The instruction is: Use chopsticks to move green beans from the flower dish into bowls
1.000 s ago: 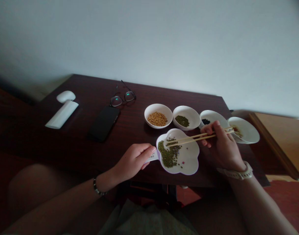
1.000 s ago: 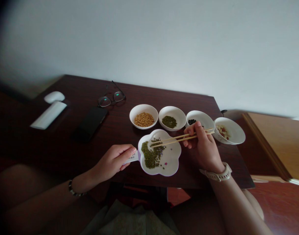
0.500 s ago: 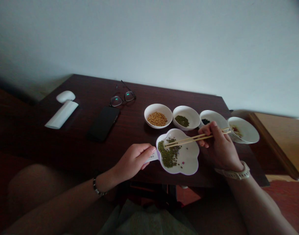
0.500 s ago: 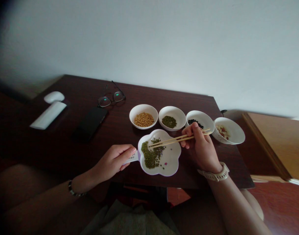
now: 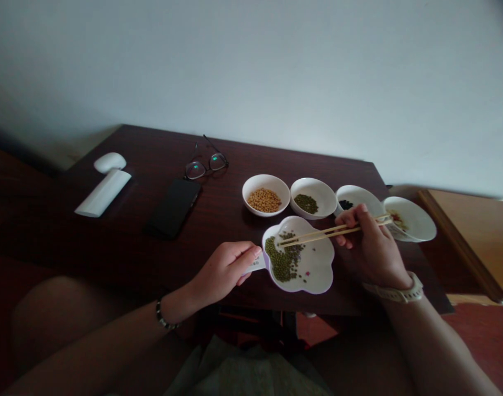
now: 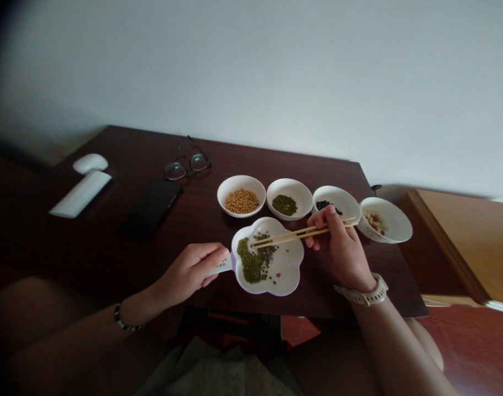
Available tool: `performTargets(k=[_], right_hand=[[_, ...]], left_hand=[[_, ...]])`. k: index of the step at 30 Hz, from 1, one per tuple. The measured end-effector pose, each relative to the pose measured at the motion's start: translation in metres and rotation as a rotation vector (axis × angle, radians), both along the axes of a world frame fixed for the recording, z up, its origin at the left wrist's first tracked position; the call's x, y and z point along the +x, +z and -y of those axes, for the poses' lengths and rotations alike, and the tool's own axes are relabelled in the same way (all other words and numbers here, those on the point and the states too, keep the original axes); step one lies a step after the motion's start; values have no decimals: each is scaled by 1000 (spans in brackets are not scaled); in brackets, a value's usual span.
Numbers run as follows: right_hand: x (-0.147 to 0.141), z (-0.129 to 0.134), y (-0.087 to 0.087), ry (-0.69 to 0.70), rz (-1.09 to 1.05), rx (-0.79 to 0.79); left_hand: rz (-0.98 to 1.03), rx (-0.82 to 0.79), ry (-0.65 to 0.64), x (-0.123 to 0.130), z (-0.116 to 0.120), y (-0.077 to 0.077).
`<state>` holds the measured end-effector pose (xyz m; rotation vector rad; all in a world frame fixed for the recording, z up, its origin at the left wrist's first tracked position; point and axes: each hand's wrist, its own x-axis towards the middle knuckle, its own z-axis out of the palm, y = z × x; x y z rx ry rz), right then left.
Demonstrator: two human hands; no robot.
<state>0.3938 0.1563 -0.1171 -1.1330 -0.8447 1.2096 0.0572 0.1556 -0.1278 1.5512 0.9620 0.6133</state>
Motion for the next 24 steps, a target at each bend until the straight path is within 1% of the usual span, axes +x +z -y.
performTargets(k=[6, 12, 20, 24], right_hand=[[-3, 0, 0, 1, -3, 4], [-3, 1, 1, 41, -21, -10], [-4, 0, -1, 15, 8, 9], [-4, 0, -1, 44, 16, -10]], left_hand=[[-10, -3, 2, 0, 0, 0], [-7, -12, -5, 1, -1, 2], [-5, -20, 3, 1, 1, 3], [-1, -22, -5, 1, 1, 2]])
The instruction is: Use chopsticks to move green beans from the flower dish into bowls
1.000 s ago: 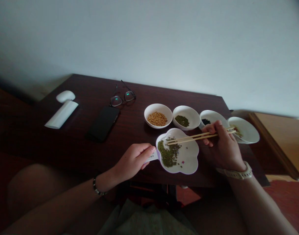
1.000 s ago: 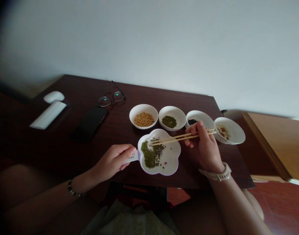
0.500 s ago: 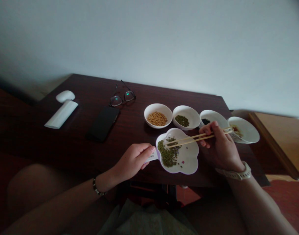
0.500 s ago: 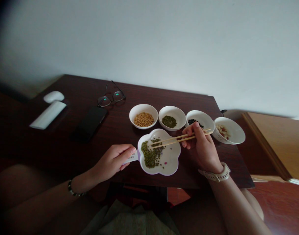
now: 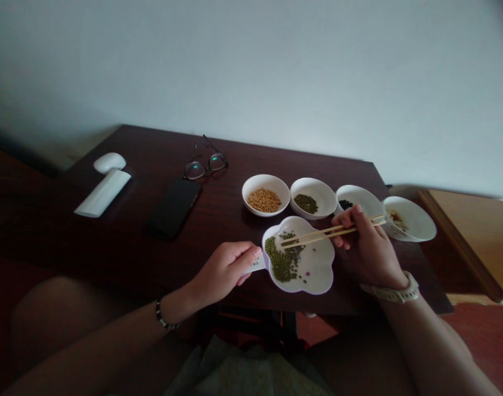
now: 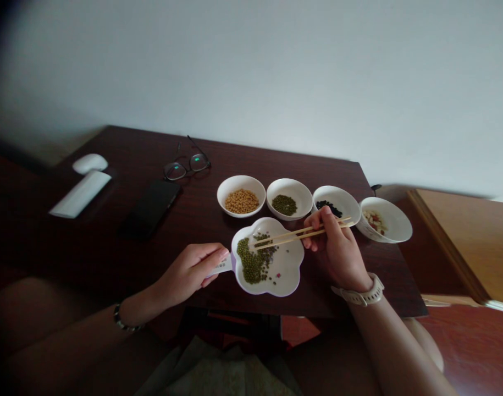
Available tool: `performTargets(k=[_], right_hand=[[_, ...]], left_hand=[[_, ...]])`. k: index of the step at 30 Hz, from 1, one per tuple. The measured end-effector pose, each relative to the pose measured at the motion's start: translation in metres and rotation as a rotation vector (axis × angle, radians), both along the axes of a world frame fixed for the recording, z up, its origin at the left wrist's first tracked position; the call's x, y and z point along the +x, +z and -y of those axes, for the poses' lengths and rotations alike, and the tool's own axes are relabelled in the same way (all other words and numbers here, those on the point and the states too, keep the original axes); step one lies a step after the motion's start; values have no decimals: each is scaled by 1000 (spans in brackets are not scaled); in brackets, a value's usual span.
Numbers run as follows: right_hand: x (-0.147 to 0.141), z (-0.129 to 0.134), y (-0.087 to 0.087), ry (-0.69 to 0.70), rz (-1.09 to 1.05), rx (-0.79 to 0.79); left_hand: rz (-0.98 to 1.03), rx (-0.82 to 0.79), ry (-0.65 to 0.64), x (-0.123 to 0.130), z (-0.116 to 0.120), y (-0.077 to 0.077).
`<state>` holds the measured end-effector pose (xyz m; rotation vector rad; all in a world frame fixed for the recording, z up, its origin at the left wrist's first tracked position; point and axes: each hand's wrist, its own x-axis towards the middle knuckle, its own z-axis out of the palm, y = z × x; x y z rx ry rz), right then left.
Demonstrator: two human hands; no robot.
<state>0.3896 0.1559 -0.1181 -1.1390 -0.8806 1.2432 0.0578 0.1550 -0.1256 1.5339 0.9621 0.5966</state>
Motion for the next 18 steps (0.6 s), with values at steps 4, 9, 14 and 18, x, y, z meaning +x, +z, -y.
performTargets(k=[4, 9, 14, 18], right_hand=[[0, 1, -1, -4, 40, -9], [-1, 0, -2, -27, 11, -11], [0, -1, 0, -56, -42, -19], [1, -2, 5, -66, -122, -47]], left_hand=[[2, 6, 0, 0, -1, -1], [9, 6, -6, 1, -1, 0], [15, 7, -3, -1, -1, -1], [22, 6, -5, -2, -1, -4]])
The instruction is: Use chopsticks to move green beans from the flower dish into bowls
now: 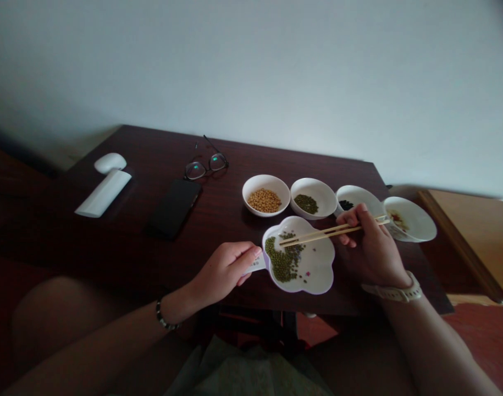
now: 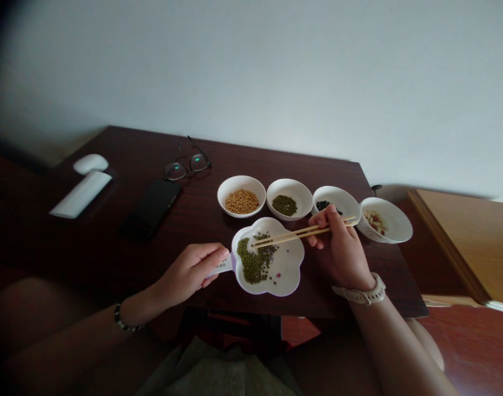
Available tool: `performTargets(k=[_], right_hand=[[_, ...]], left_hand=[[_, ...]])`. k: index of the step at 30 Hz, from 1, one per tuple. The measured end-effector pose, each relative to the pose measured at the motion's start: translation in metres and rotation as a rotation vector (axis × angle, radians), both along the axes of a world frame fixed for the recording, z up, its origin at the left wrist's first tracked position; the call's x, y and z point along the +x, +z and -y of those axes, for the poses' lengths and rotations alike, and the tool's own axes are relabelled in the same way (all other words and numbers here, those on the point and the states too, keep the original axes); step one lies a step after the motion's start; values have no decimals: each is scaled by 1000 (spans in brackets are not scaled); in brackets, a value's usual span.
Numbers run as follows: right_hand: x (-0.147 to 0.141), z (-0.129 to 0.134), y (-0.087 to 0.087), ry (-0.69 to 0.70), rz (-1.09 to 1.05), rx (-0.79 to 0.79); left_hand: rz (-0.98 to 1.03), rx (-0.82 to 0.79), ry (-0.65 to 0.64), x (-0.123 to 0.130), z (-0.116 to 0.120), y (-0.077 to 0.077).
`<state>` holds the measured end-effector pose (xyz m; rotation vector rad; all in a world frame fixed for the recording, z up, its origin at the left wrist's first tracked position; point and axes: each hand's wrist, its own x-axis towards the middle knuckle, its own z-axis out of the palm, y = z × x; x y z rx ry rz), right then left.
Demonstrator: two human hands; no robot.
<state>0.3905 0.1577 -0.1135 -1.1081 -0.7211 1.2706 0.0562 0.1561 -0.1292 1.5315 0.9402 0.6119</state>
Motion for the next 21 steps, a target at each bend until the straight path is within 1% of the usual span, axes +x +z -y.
performTargets(k=[4, 9, 12, 14, 17, 21], right_hand=[[10, -3, 6, -93, -39, 67], [36, -10, 14, -215, -111, 138], [48, -16, 14, -385, -48, 226], [51, -19, 12, -452, 24, 258], [51, -21, 7, -488, 89, 285], [51, -20, 4, -488, 95, 302]], left_hand=[[-6, 12, -2, 0, 0, -1], [-15, 17, -2, 1, 0, -1], [-16, 25, -2, 0, -1, -1], [-19, 31, -6, 0, -2, -2], [-23, 28, -8, 1, -2, -3], [-13, 23, -3, 2, -2, -3]])
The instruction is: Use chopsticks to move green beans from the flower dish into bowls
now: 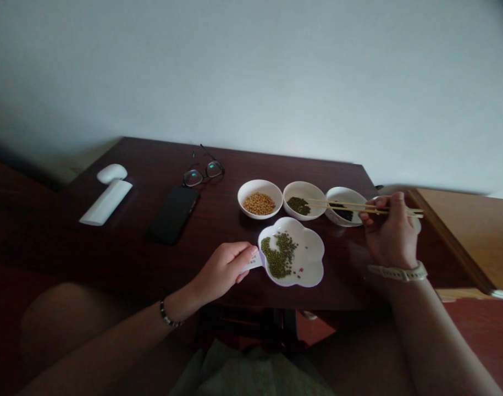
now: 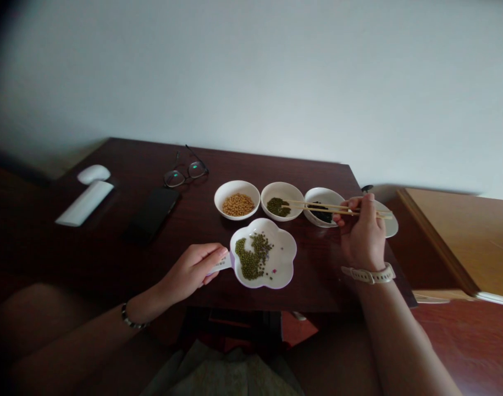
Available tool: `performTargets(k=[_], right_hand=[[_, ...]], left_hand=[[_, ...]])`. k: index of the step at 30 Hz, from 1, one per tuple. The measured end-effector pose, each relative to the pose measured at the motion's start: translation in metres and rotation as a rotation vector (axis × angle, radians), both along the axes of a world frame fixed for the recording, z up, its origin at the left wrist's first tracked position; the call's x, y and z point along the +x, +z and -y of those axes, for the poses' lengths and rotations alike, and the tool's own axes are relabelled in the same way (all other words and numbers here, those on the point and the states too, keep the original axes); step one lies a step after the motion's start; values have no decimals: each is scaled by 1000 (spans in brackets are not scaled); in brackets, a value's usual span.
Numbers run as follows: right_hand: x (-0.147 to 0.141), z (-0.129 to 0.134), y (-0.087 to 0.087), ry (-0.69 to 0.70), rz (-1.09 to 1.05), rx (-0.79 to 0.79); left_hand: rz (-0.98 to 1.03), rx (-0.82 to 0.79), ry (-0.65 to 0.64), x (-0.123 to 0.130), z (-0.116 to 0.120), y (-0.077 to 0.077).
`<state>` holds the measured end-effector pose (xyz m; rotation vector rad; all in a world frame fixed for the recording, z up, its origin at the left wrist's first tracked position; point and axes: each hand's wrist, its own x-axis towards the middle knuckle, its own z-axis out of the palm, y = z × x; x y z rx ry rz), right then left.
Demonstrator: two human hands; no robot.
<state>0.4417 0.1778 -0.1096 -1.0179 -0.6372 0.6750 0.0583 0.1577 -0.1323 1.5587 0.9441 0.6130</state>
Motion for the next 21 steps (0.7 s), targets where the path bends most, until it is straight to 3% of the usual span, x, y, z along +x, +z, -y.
performTargets(k=[13, 21], right_hand=[[8, 4, -2, -43, -114, 68], [-1, 16, 2, 18, -151, 99]], left_hand=[[-27, 49, -16, 5, 0, 2], [-42, -6, -83, 3, -1, 3]])
